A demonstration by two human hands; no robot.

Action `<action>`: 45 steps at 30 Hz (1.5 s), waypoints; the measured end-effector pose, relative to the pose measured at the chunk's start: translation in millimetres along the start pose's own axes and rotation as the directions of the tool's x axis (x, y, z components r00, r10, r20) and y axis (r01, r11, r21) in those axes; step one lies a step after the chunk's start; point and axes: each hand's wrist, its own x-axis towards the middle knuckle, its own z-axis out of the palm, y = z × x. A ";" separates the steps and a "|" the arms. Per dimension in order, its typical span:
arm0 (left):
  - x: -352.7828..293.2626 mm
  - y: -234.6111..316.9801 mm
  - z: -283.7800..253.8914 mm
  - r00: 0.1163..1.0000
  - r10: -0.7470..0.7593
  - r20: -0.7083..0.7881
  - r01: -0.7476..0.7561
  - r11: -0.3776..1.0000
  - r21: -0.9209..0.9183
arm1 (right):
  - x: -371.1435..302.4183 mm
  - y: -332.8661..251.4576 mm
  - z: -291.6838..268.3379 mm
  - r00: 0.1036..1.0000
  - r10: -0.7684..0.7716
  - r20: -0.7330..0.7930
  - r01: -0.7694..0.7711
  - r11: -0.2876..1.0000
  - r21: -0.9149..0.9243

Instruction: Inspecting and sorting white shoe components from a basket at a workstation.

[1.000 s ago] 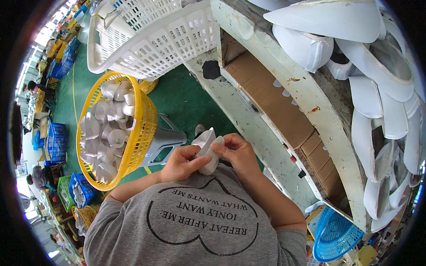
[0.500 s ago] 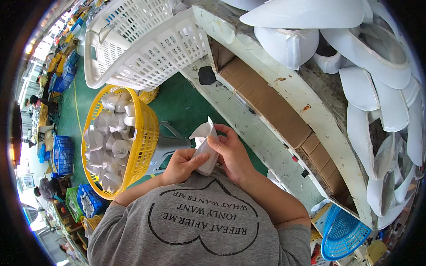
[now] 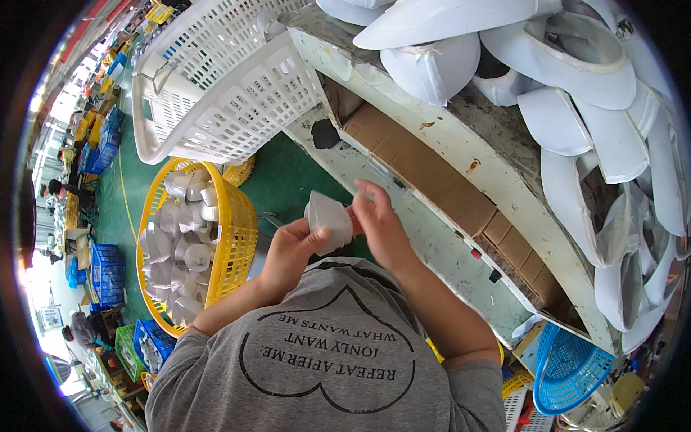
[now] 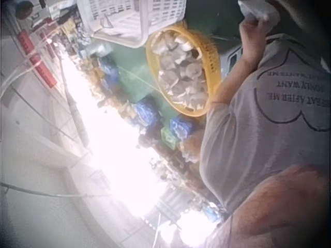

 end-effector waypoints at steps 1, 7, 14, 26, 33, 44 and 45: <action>1.7 7.0 4.1 1.000 0.018 0.005 -0.018 0.998 -0.065 | -7.2 11.6 1.8 0.985 -0.172 0.000 0.171 0.981 -0.089; 5.2 29.9 27.0 0.990 -0.136 -0.027 0.108 0.882 -0.458 | -15.3 14.6 4.9 0.914 -0.405 0.011 0.399 0.896 -0.197; 6.6 27.3 28.5 0.996 -0.091 -0.004 0.080 0.892 -0.445 | -24.3 10.6 0.8 0.918 -0.389 0.079 0.395 0.915 -0.080; 8.1 25.1 28.7 1.000 -0.002 -0.021 -0.009 0.880 -0.474 | -29.7 5.4 -13.5 0.953 -0.265 0.147 0.268 0.963 -0.005; 7.9 30.2 31.7 1.000 -0.015 -0.025 0.002 0.895 -0.446 | -30.4 18.3 -2.1 0.813 -0.577 0.078 0.534 0.686 -0.494; -6.8 19.7 43.8 0.990 0.012 0.140 0.017 0.978 -0.210 | -36.1 21.1 -19.6 0.791 -0.611 0.013 0.532 0.677 -0.509; -5.9 16.1 43.9 0.990 0.013 0.138 0.017 0.977 -0.214 | -38.7 20.8 -20.5 0.764 -0.645 0.016 0.521 0.602 -0.605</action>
